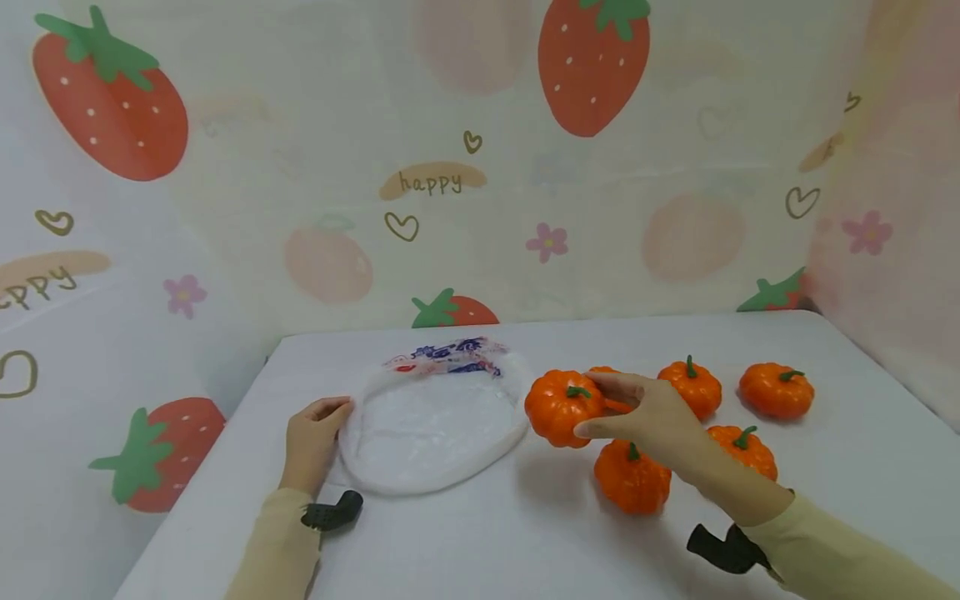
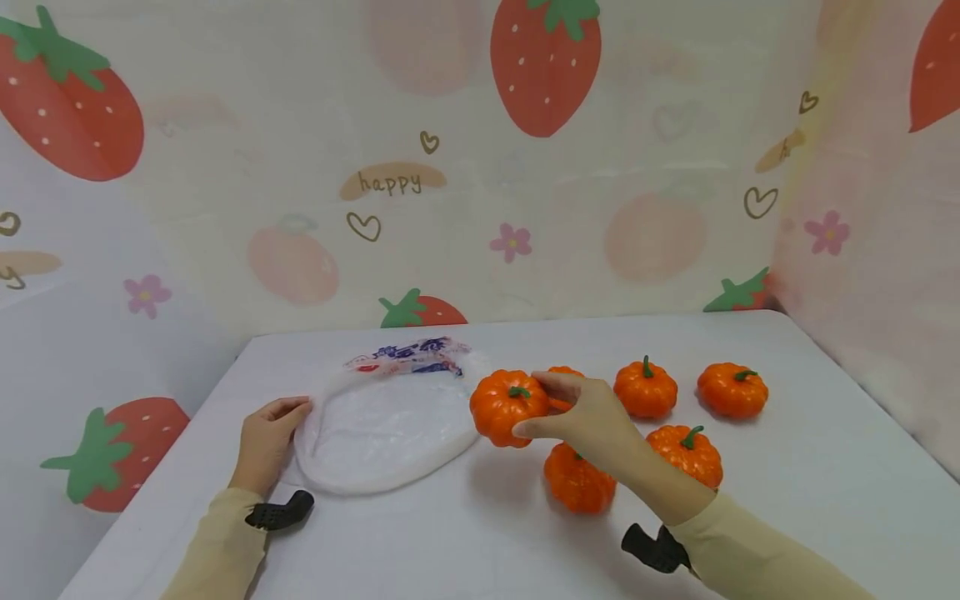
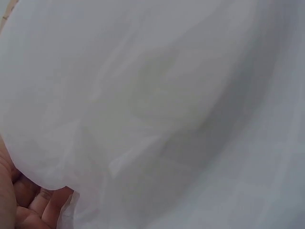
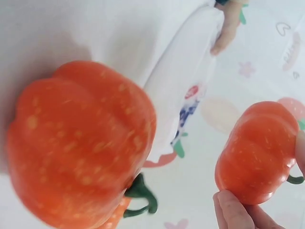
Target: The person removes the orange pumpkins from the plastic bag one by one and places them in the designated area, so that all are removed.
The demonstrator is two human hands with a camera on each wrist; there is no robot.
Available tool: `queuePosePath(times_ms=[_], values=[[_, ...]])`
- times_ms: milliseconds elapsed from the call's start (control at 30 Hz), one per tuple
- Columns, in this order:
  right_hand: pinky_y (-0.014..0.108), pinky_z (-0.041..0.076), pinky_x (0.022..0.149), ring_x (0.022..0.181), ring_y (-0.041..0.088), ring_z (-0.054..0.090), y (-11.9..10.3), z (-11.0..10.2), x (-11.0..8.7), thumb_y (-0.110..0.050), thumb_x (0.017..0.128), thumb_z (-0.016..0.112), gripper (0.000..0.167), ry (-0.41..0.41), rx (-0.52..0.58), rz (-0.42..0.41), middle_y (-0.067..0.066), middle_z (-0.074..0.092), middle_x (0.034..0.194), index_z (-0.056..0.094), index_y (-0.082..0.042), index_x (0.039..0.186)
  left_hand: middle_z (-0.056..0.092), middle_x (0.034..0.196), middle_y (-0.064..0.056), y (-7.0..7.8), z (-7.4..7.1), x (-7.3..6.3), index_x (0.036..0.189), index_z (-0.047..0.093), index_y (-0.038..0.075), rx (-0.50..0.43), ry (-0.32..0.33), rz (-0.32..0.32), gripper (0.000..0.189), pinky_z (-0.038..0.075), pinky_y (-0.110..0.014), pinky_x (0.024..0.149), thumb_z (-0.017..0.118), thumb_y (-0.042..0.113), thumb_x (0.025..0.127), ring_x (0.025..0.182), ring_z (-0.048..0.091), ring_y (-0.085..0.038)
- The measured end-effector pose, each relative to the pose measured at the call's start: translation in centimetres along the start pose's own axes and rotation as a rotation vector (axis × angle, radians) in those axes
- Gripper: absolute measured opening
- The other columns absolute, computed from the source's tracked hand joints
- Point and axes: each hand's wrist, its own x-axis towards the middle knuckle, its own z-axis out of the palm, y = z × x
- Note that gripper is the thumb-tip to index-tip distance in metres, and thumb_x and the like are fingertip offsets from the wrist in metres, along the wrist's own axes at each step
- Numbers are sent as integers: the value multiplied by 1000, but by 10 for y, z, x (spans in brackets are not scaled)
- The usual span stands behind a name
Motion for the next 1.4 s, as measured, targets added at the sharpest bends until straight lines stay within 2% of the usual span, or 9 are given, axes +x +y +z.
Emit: queuePosePath(times_ms=[100,267,400,667,800,967,1200,1400], values=[[58,35,114,145,30,39,5,-10,-5,-54,71,84,89,3,25,-7,3,48,153,49,-23,147,69,94,10,0,0,0,114,72,2,-7,-7,5,29,48,-11,74,69,23,94,87,58,1],[57,35,115,146,31,38,12,-22,-13,-48,77,82,83,-16,64,-48,3,48,153,48,-22,148,70,96,8,-2,-1,2,114,72,3,-3,-14,7,29,48,-10,75,69,23,94,88,59,1],[59,35,113,143,29,43,14,-31,-18,-50,75,82,82,-6,32,-19,1,50,151,50,-26,146,69,97,9,-3,-1,3,116,71,3,2,-29,-2,30,48,-10,76,68,24,94,89,58,1],[59,39,109,140,34,45,16,-45,-26,-55,78,79,88,11,-88,2,10,49,151,44,-20,151,68,95,11,0,-1,3,117,71,3,-2,-26,-1,31,48,-10,75,68,24,95,89,58,1],[59,39,109,142,35,42,23,-53,-30,-54,78,79,89,35,-83,14,12,49,151,42,-18,152,68,99,9,-1,-1,4,119,70,3,-4,-39,-10,33,48,-9,77,68,26,95,90,58,2],[65,33,109,146,42,33,34,-67,-38,-51,82,77,89,56,-93,52,16,39,156,38,-15,153,68,100,8,-2,1,5,119,70,3,-5,-41,-16,34,48,-9,77,68,26,95,91,58,1],[72,33,103,144,45,32,52,-90,-49,-50,87,71,86,75,-133,97,19,33,158,33,-15,156,68,105,3,-2,0,3,119,69,3,13,-41,-16,34,48,-9,77,67,28,96,93,57,0],[71,33,102,143,46,31,67,-109,-57,-50,89,70,87,116,-146,121,20,28,159,29,-15,157,68,103,7,-2,-2,3,119,69,5,15,-31,-22,34,47,-8,78,67,29,95,94,57,0]])
